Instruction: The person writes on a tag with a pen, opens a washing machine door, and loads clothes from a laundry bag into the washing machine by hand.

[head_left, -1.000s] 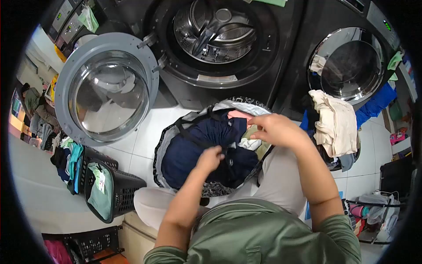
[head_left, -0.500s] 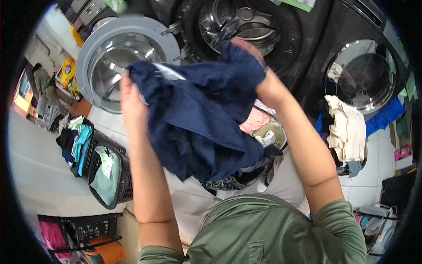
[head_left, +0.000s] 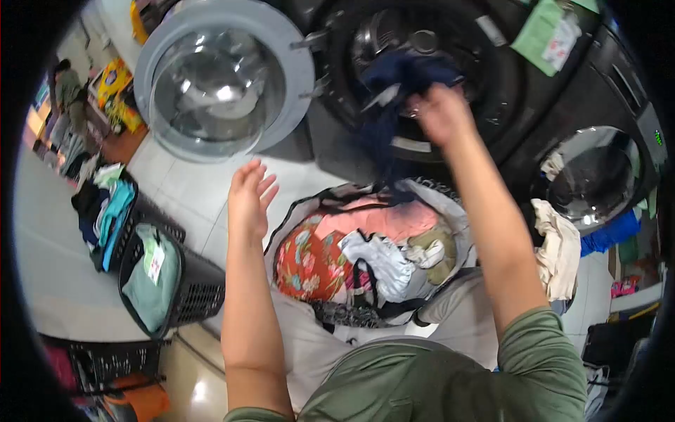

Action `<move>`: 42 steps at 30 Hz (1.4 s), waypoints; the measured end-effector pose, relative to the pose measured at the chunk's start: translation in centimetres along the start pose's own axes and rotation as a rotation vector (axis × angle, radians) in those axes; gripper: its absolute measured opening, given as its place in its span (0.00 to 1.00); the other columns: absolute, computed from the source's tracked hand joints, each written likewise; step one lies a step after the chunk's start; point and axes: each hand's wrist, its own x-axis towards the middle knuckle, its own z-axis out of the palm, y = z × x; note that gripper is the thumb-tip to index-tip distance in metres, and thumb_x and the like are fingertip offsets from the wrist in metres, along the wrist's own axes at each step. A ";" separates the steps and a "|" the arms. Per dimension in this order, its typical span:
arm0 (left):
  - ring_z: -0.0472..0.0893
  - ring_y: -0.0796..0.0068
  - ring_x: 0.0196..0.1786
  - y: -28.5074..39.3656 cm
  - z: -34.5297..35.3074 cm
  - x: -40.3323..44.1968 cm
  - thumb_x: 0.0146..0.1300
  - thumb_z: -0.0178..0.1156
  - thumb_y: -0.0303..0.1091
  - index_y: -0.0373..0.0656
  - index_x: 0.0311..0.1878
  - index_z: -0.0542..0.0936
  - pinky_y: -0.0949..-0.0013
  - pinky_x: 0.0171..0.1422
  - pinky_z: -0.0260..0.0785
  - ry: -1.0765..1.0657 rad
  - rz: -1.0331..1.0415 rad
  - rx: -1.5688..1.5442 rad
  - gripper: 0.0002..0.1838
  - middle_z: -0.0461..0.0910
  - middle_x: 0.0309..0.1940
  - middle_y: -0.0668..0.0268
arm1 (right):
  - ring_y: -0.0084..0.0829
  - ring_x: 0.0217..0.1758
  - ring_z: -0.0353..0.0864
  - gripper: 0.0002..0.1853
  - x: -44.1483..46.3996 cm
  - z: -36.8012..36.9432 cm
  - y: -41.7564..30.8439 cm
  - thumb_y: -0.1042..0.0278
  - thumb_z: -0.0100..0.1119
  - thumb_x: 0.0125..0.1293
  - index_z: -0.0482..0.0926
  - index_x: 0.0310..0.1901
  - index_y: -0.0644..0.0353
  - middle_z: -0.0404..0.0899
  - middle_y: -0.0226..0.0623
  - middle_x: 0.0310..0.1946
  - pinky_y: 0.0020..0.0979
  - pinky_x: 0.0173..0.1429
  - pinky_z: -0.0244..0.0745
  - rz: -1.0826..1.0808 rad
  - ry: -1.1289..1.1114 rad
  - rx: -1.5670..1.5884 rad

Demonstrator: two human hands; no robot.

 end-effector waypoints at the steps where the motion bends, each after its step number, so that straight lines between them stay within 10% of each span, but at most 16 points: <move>1: 0.76 0.63 0.56 0.7 -0.7 0.5 0.66 0.58 0.34 0.38 0.58 0.70 0.60 0.58 0.72 -0.028 -0.042 -0.143 0.20 0.72 0.56 0.59 | 0.36 0.54 0.76 0.26 2.1 -0.8 -1.9 0.67 0.65 0.59 0.72 0.59 0.60 0.76 0.39 0.47 0.43 0.53 0.74 -0.120 0.066 0.042; 3: 0.77 0.62 0.53 1.9 -0.7 0.7 0.65 0.58 0.31 0.38 0.56 0.72 0.61 0.55 0.73 0.029 -0.048 -0.194 0.18 0.74 0.53 0.58 | 0.34 0.50 0.77 0.26 3.0 -1.3 -0.9 0.65 0.66 0.62 0.71 0.61 0.61 0.77 0.37 0.44 0.40 0.52 0.75 -0.228 0.146 -0.470; 7: 0.79 0.63 0.50 1.7 -0.5 1.6 0.66 0.57 0.30 0.38 0.53 0.74 0.63 0.54 0.74 0.017 0.027 -0.149 0.13 0.77 0.50 0.59 | 0.28 0.44 0.83 0.14 -7.3 1.6 12.0 0.61 0.66 0.63 0.83 0.46 0.61 0.84 0.35 0.43 0.32 0.48 0.77 0.005 -0.572 -0.961; 8: 0.79 0.64 0.49 1.5 -0.5 1.8 0.66 0.57 0.30 0.38 0.52 0.75 0.63 0.54 0.74 0.003 0.041 -0.131 0.13 0.77 0.49 0.59 | 0.32 0.43 0.84 0.16 -9.1 -0.4 20.0 0.58 0.67 0.61 0.83 0.44 0.60 0.84 0.38 0.40 0.34 0.49 0.78 0.096 -0.813 -0.679; 11: 0.80 0.67 0.46 0.9 -0.7 2.1 0.68 0.55 0.31 0.39 0.50 0.76 0.65 0.53 0.74 0.005 0.079 -0.014 0.10 0.79 0.47 0.61 | 0.46 0.56 0.77 0.21 -20.5 1.1 25.2 0.56 0.67 0.57 0.79 0.51 0.57 0.74 0.49 0.55 0.45 0.57 0.74 -0.287 -1.043 -1.553; 15: 0.80 0.70 0.45 1.1 -1.8 1.3 0.69 0.54 0.32 0.40 0.49 0.77 0.67 0.53 0.73 -0.001 0.121 0.124 0.09 0.80 0.46 0.62 | 0.48 0.62 0.74 0.27 -23.2 -3.3 24.1 0.56 0.67 0.57 0.74 0.57 0.55 0.73 0.55 0.58 0.50 0.62 0.71 -0.435 -0.490 -2.028; 17: 0.80 0.71 0.46 1.4 -2.3 1.0 0.70 0.54 0.32 0.40 0.49 0.77 0.67 0.53 0.73 -0.003 0.147 0.139 0.10 0.80 0.45 0.62 | 0.47 0.56 0.80 0.28 -19.8 -8.4 24.8 0.55 0.69 0.56 0.75 0.58 0.53 0.77 0.51 0.56 0.46 0.61 0.73 0.419 -0.634 -1.941; 19: 0.80 0.72 0.46 1.4 -2.1 1.0 0.70 0.54 0.33 0.41 0.50 0.77 0.66 0.54 0.72 -0.049 0.107 0.117 0.10 0.80 0.47 0.62 | 0.46 0.46 0.84 0.24 -16.1 -11.4 22.4 0.59 0.70 0.55 0.80 0.54 0.55 0.82 0.46 0.51 0.43 0.54 0.76 0.407 -1.044 -1.833; 24: 0.76 0.67 0.57 0.6 0.9 -1.0 0.67 0.59 0.38 0.42 0.63 0.71 0.62 0.61 0.69 -0.478 0.154 0.296 0.23 0.76 0.56 0.58 | 0.19 0.36 0.80 0.12 -13.8 1.3 1.9 0.72 0.68 0.58 0.83 0.45 0.63 0.84 0.29 0.34 0.25 0.44 0.75 0.162 -0.720 -0.755; 26: 0.69 0.61 0.67 -1.5 2.7 -2.3 0.55 0.70 0.46 0.45 0.74 0.59 0.63 0.69 0.63 -0.811 0.228 0.573 0.46 0.71 0.64 0.54 | 0.16 0.37 0.79 0.11 -14.0 5.1 -3.6 0.74 0.65 0.63 0.82 0.46 0.66 0.84 0.29 0.37 0.20 0.45 0.73 -0.059 -0.582 -0.434; 29: 0.80 0.66 0.54 -1.0 6.9 -5.2 0.62 0.65 0.38 0.41 0.69 0.69 0.64 0.64 0.68 -0.832 0.044 0.798 0.32 0.82 0.53 0.54 | 0.15 0.40 0.79 0.10 -12.8 8.0 -6.4 0.71 0.63 0.66 0.82 0.47 0.66 0.83 0.27 0.37 0.19 0.46 0.73 -0.413 -0.487 -0.230; 33: 0.82 0.72 0.49 -1.1 7.2 -5.2 0.71 0.54 0.32 0.42 0.57 0.75 0.64 0.55 0.76 -0.539 -0.004 -0.485 0.14 0.82 0.46 0.62 | 0.39 0.69 0.68 0.53 -13.1 4.8 -1.3 0.56 0.79 0.47 0.58 0.72 0.63 0.68 0.49 0.66 0.34 0.70 0.65 -0.449 -0.844 -0.998; 35: 0.82 0.69 0.52 0.7 6.1 -4.8 0.72 0.53 0.30 0.42 0.60 0.73 0.62 0.58 0.76 -0.499 0.151 -0.611 0.15 0.80 0.51 0.62 | 0.44 0.66 0.73 0.47 -16.1 3.5 4.8 0.51 0.76 0.49 0.65 0.68 0.62 0.74 0.53 0.62 0.36 0.69 0.66 -0.016 -1.184 -0.957; 39: 0.80 0.72 0.51 1.0 4.0 -2.5 0.71 0.56 0.35 0.41 0.56 0.76 0.65 0.56 0.73 -0.399 0.061 -0.213 0.14 0.81 0.49 0.64 | 0.38 0.57 0.80 0.29 -14.6 4.3 8.5 0.50 0.67 0.58 0.78 0.59 0.56 0.81 0.48 0.54 0.35 0.66 0.70 0.127 -1.116 -1.522; 42: 0.80 0.71 0.48 1.4 2.5 -1.3 0.70 0.58 0.37 0.41 0.55 0.76 0.67 0.54 0.72 -0.236 -0.025 0.047 0.15 0.80 0.50 0.62 | 0.43 0.45 0.85 0.14 -0.5 1.1 5.0 0.71 0.57 0.62 0.79 0.48 0.68 0.84 0.48 0.40 0.46 0.44 0.83 0.490 -0.227 -0.385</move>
